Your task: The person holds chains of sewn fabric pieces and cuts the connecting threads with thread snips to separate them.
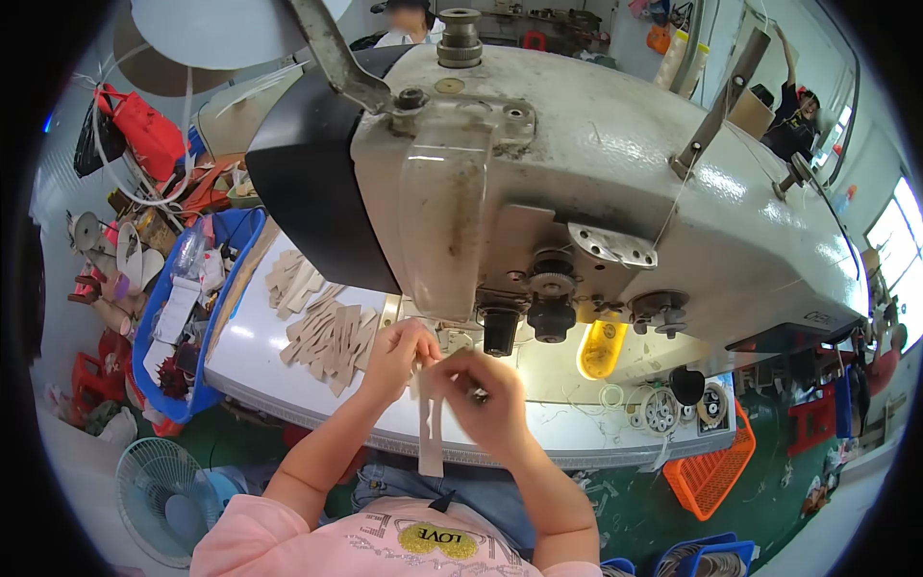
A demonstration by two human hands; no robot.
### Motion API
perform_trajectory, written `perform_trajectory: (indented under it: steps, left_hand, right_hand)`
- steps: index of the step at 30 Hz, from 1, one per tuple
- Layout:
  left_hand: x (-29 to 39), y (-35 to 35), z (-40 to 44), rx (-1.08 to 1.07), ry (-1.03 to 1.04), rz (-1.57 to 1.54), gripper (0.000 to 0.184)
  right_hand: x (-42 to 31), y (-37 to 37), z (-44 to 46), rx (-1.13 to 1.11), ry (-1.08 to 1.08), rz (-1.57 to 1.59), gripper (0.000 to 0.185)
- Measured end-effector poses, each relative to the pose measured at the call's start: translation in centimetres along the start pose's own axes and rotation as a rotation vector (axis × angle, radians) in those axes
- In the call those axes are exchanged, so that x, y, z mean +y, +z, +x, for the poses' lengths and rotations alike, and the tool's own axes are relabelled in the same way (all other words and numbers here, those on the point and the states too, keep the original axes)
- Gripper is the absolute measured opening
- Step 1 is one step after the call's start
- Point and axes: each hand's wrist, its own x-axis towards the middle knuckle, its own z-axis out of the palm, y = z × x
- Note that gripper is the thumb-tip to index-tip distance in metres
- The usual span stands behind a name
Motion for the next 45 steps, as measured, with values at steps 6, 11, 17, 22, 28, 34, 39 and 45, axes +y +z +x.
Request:
perform_trajectory:
  steps: [6,11,17,22,28,34,39,45]
  left_hand:
    - [3.2,2.1,-0.8,-0.06,-0.006,0.274,0.017]
    - [2.0,1.4,1.0,0.054,-0.08,-0.04,0.01]
    - [2.0,1.7,1.2,0.095,-0.101,-0.101,0.019]
    - [2.0,1.6,1.4,0.1,-0.114,-0.097,0.019]
    - [2.5,2.0,0.9,0.1,-0.067,0.029,0.019]
    - [2.4,2.2,-1.4,0.078,-0.027,0.198,0.011]
    - [2.5,2.0,-1.1,0.078,-0.01,0.17,0.012]
    - [3.6,1.6,0.8,0.094,-0.028,0.152,0.012]
  right_hand:
    - [5.1,0.4,1.3,0.223,0.115,0.071,0.009]
    - [6.3,-0.4,2.0,0.253,-0.172,-0.242,0.019]
    - [6.0,-0.8,2.1,0.159,-0.218,-0.418,0.027]
    - [5.4,-1.1,2.1,0.087,-0.123,-0.504,0.031]
    - [5.5,-1.0,2.2,0.112,-0.155,-0.489,0.032]
    - [5.4,-1.1,2.1,0.107,-0.152,-0.461,0.035]
    - [5.7,-1.1,2.0,0.099,-0.141,-0.462,0.036]
    - [6.2,-1.0,2.1,0.127,-0.2,-0.478,0.032]
